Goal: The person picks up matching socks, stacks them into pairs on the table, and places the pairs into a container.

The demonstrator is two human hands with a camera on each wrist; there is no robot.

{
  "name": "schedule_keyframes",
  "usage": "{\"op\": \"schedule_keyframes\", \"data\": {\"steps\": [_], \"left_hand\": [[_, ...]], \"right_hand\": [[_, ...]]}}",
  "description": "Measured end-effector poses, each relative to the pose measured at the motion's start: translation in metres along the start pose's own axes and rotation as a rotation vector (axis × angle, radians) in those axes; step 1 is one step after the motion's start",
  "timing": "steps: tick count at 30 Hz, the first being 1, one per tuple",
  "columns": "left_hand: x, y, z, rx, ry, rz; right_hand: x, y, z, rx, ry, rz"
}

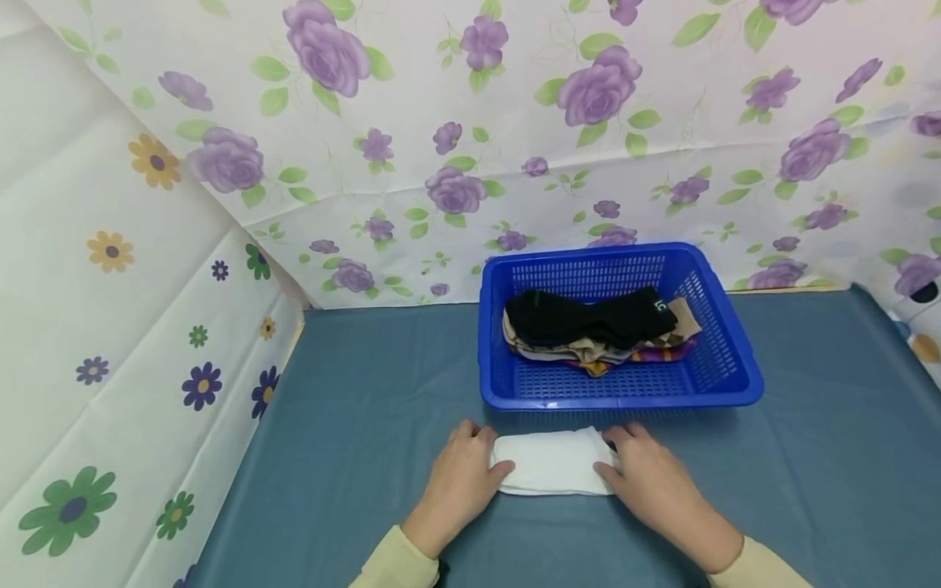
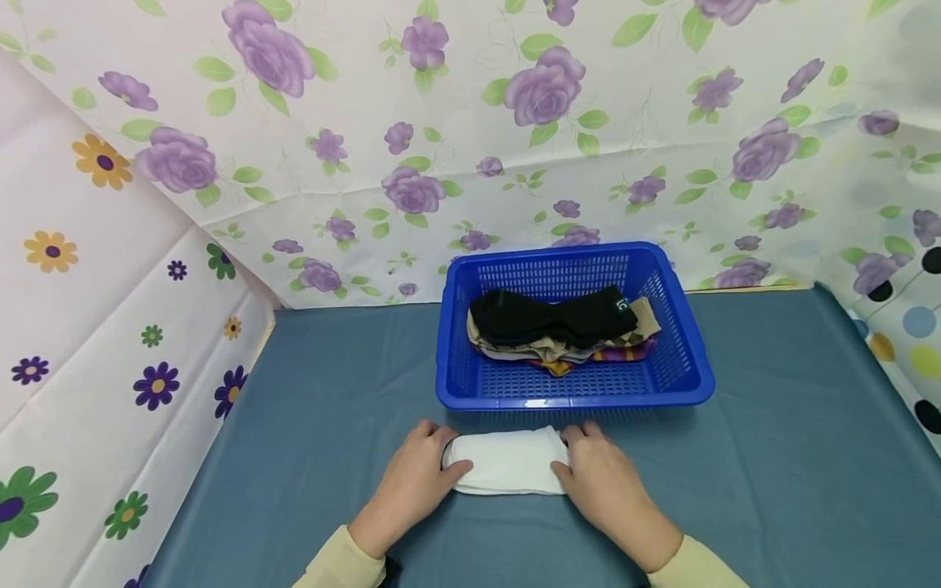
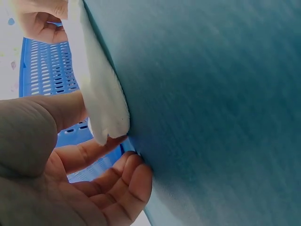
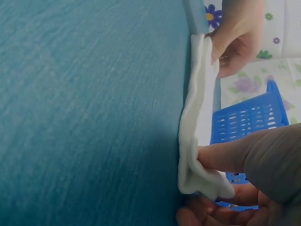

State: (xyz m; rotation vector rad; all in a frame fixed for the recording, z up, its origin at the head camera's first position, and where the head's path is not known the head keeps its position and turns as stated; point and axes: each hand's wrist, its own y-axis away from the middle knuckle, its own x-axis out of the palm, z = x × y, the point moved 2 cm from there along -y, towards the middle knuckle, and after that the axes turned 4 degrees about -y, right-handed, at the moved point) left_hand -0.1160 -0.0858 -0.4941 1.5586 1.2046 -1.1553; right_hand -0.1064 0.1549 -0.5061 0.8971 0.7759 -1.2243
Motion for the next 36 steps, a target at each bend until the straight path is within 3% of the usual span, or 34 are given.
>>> {"op": "schedule_keyframes", "data": {"steps": [7,13,16,19,24,29,36], "left_hand": [[0.001,0.004,-0.005,-0.006,0.07,0.028],[0.002,0.006,-0.007,0.029,0.116,0.028],[0.001,0.007,-0.007,0.062,0.133,0.018],[0.0,0.009,-0.008,0.099,0.172,0.013],[-0.008,0.012,-0.008,0.153,0.31,0.024],[-0.024,0.011,-0.009,0.145,0.398,0.042],[-0.052,0.01,-0.01,0.157,0.474,-0.049]], "right_hand": [[-0.002,0.001,0.002,0.006,-0.123,-0.005],[-0.005,0.001,0.0,0.073,-0.184,0.076],[-0.005,0.002,0.0,0.063,-0.176,0.103],[-0.007,0.004,-0.001,0.004,-0.162,0.085],[-0.017,0.009,-0.003,-0.127,-0.15,0.027],[-0.03,0.016,0.0,-0.202,-0.177,-0.037],[-0.049,0.026,0.006,-0.358,-0.212,-0.116]]}}
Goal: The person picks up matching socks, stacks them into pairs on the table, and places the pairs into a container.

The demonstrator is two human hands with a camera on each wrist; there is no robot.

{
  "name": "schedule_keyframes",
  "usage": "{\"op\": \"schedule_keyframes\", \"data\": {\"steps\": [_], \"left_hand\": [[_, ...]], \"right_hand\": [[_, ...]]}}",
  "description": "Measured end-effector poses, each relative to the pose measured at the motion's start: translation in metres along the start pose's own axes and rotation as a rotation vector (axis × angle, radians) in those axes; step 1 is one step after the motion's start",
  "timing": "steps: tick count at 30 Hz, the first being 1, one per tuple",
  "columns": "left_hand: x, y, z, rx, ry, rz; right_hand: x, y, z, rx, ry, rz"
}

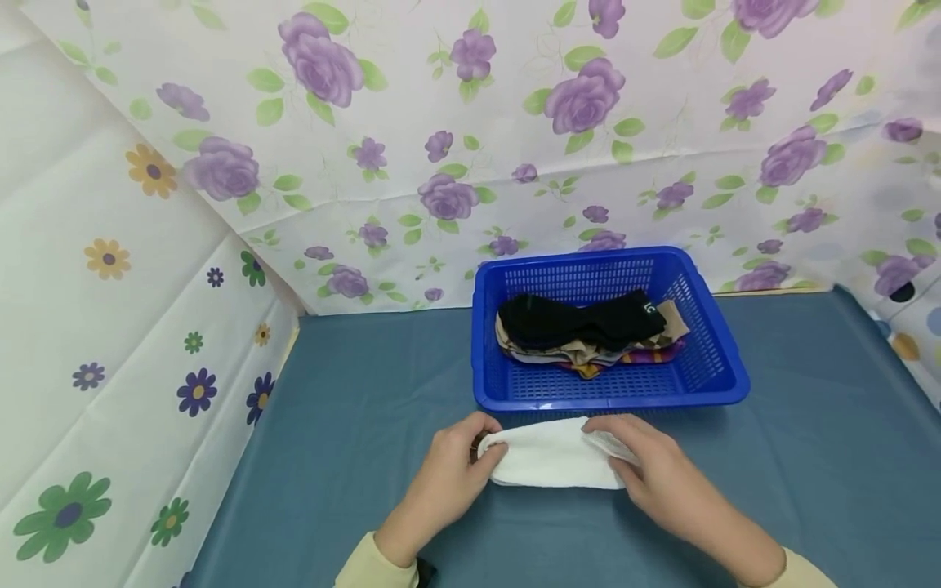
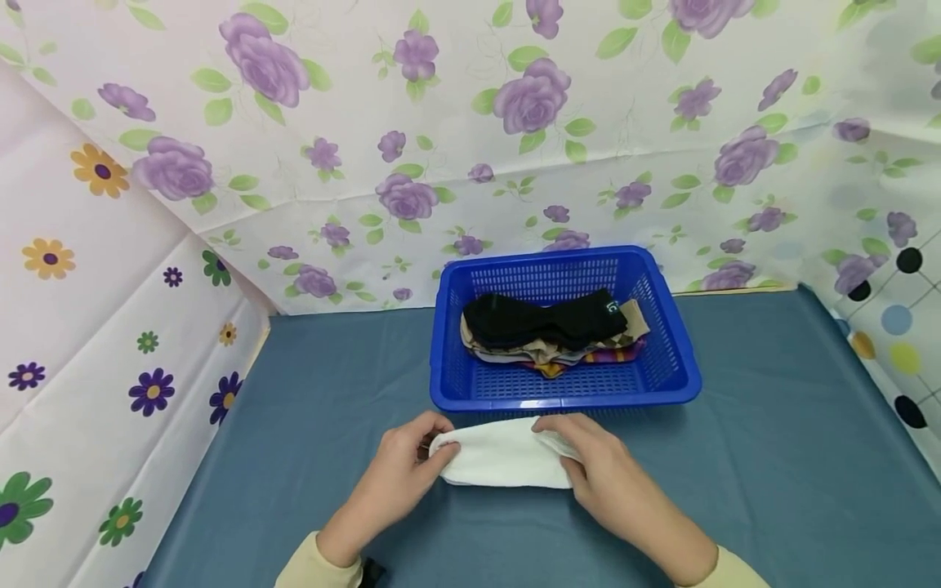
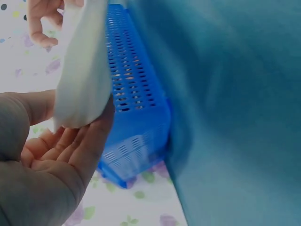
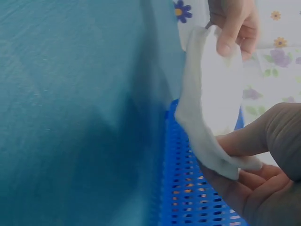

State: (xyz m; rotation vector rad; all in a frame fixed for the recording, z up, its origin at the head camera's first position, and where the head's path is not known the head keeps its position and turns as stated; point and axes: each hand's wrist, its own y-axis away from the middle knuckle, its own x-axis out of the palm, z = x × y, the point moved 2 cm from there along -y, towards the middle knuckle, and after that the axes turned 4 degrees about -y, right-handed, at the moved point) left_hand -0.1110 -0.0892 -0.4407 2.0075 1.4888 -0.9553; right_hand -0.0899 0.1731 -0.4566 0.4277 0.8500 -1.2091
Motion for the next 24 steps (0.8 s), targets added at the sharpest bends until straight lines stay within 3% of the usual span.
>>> {"op": "schedule_keyframes", "data": {"steps": [5,9,17,24], "left_hand": [[-0.009,-0.003,-0.003,0.047,0.069,-0.084],[-0.013,-0.008,-0.006,0.097,0.128,-0.125],[-0.021,-0.028,-0.017,0.164,0.124,-0.136],[-0.033,-0.057,-0.03,0.248,0.125,-0.195]], "right_hand": [[-0.014,0.0,0.009,-0.115,0.005,-0.091],[-0.026,0.0,0.013,-0.156,0.014,-0.152],[-0.051,-0.012,0.009,-0.166,0.007,-0.146],[-0.083,-0.039,0.011,-0.162,0.104,-0.145]]}}
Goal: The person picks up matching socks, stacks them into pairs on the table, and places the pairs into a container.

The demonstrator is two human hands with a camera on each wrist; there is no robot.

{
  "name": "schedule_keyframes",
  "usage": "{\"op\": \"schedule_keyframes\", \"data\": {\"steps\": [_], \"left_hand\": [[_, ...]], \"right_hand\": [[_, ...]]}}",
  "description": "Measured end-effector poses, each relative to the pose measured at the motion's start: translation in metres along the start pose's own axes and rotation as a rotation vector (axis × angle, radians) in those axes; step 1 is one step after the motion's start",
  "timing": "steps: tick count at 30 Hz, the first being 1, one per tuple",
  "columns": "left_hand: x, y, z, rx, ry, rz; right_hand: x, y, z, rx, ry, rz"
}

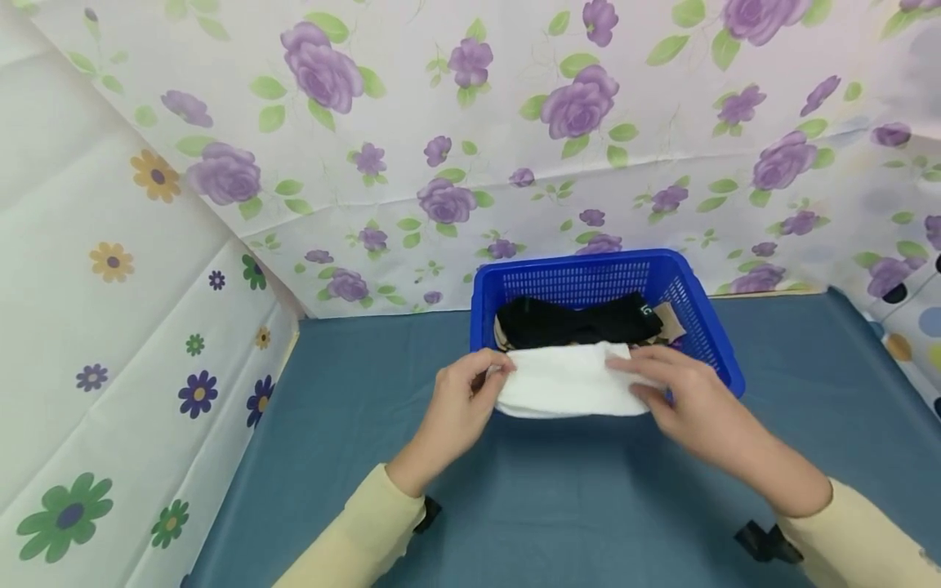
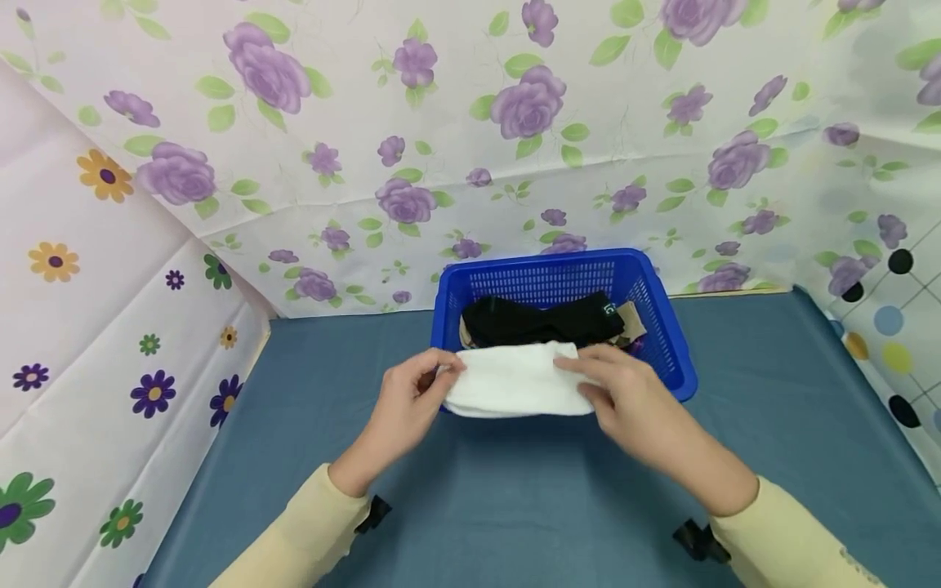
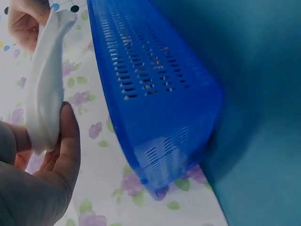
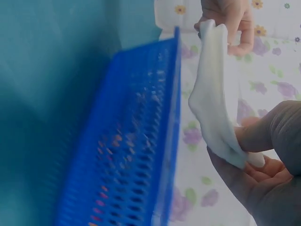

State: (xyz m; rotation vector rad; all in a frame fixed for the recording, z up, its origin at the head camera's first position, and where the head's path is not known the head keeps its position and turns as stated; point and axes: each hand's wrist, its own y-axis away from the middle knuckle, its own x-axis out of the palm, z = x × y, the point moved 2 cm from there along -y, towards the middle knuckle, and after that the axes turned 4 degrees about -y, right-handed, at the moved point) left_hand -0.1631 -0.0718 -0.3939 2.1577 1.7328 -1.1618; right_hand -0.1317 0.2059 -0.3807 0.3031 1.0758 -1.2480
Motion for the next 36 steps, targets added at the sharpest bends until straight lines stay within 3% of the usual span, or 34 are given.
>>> {"op": "schedule_keyframes", "data": {"steps": [3,5,11,15,19,24,27,31,36], "left_hand": [[-0.004,-0.021,-0.003,0.036,-0.006,-0.018],[-0.006,-0.037,-0.004,0.026,-0.012,-0.009],[-0.003,-0.086,-0.004,-0.085,-0.083,0.065],[0.006,-0.11,-0.001,-0.144,-0.163,0.105],[0.018,-0.13,0.006,-0.205,-0.212,0.155],[0.035,-0.145,0.019,-0.269,-0.241,0.256],[0.044,-0.151,0.024,-0.293,-0.282,0.33],[0.049,-0.155,0.029,-0.328,-0.356,0.434],[0.055,-0.161,0.033,-0.307,-0.44,0.546]], "right_hand": [[-0.013,-0.018,-0.003,-0.01,0.063,-0.005],[-0.021,-0.031,-0.005,-0.006,0.1,0.004],[-0.035,-0.075,-0.017,0.044,0.14,0.075],[-0.035,-0.099,-0.028,0.058,0.131,0.119],[-0.033,-0.116,-0.042,0.126,0.112,0.186],[-0.023,-0.129,-0.065,0.26,0.102,0.312],[-0.011,-0.133,-0.079,0.298,0.126,0.372],[0.006,-0.137,-0.09,0.306,0.172,0.434],[0.018,-0.14,-0.094,0.307,0.214,0.495]]}}
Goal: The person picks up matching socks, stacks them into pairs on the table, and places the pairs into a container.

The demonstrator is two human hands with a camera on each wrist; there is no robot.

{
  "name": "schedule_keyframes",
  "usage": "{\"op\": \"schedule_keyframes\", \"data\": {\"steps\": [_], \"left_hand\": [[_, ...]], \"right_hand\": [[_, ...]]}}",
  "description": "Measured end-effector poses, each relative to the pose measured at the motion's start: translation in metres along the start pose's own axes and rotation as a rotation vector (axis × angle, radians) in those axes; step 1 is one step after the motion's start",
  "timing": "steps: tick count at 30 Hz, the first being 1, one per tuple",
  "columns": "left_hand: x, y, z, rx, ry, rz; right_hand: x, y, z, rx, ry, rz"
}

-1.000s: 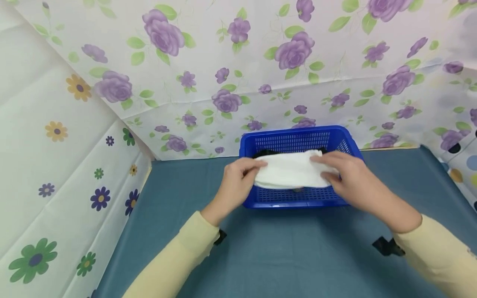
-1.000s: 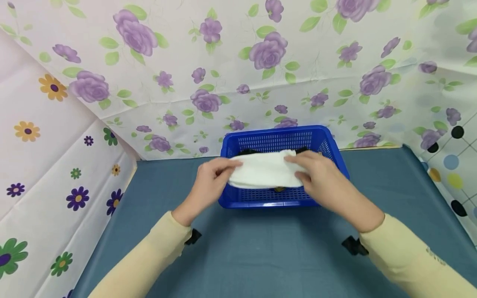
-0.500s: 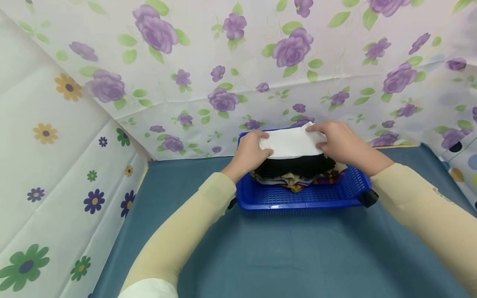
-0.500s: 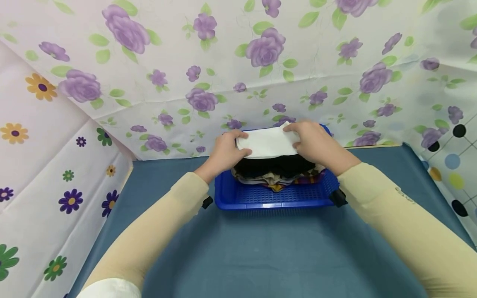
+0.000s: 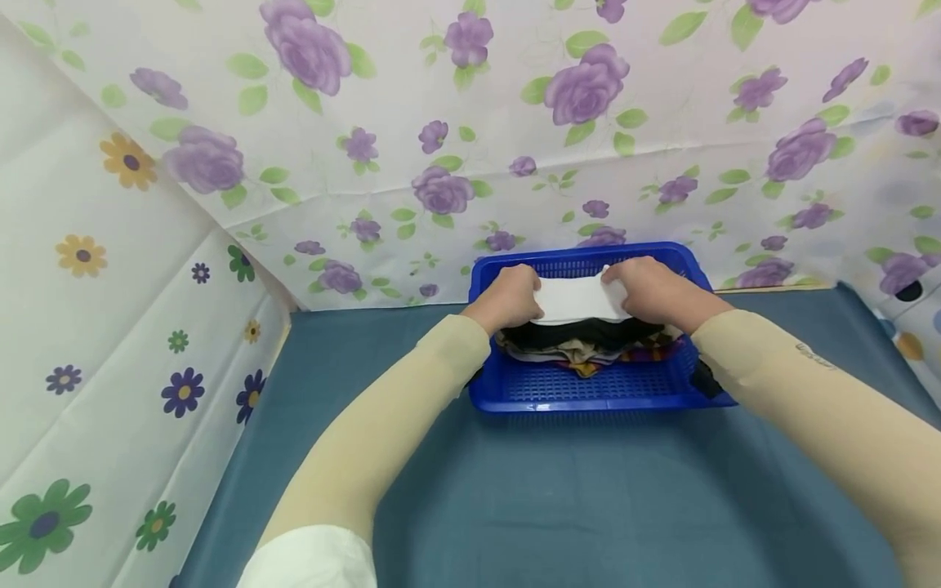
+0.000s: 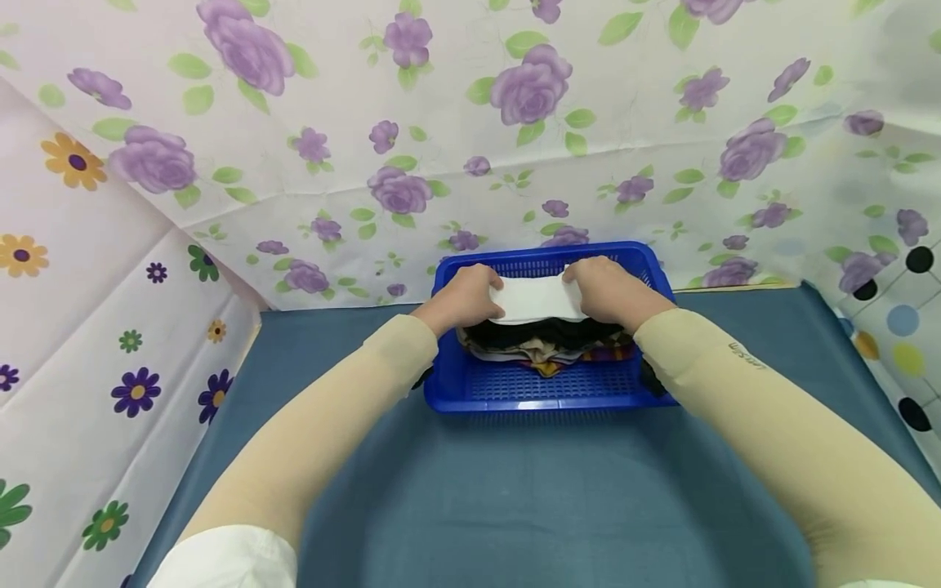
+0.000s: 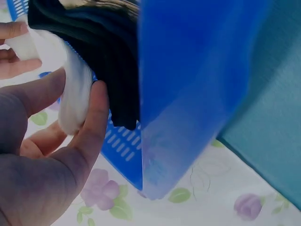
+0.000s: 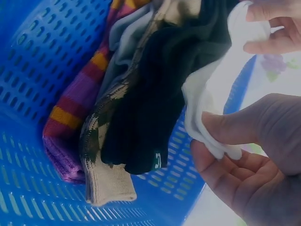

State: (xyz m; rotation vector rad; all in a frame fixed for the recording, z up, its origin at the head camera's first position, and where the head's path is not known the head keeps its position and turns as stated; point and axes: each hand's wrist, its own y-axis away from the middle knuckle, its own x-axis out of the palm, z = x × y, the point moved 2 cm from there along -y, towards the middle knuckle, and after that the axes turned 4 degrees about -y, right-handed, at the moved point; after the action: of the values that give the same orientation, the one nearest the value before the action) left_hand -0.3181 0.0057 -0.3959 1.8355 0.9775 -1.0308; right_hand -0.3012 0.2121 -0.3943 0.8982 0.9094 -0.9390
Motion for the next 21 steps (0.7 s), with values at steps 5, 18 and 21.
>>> {"op": "schedule_keyframes", "data": {"steps": [5,18,21], "left_hand": [[0.002,-0.005,0.001,0.025,-0.049,0.06],[0.0,0.001,0.003,0.092,-0.29,-0.064],[-0.003,0.004,-0.003,0.154,-0.357,-0.14]], "right_hand": [[0.008,-0.002,-0.001,-0.013,0.061,0.027],[0.013,0.003,-0.008,-0.049,0.188,-0.001],[0.013,0.003,-0.006,-0.057,0.176,-0.008]]}}
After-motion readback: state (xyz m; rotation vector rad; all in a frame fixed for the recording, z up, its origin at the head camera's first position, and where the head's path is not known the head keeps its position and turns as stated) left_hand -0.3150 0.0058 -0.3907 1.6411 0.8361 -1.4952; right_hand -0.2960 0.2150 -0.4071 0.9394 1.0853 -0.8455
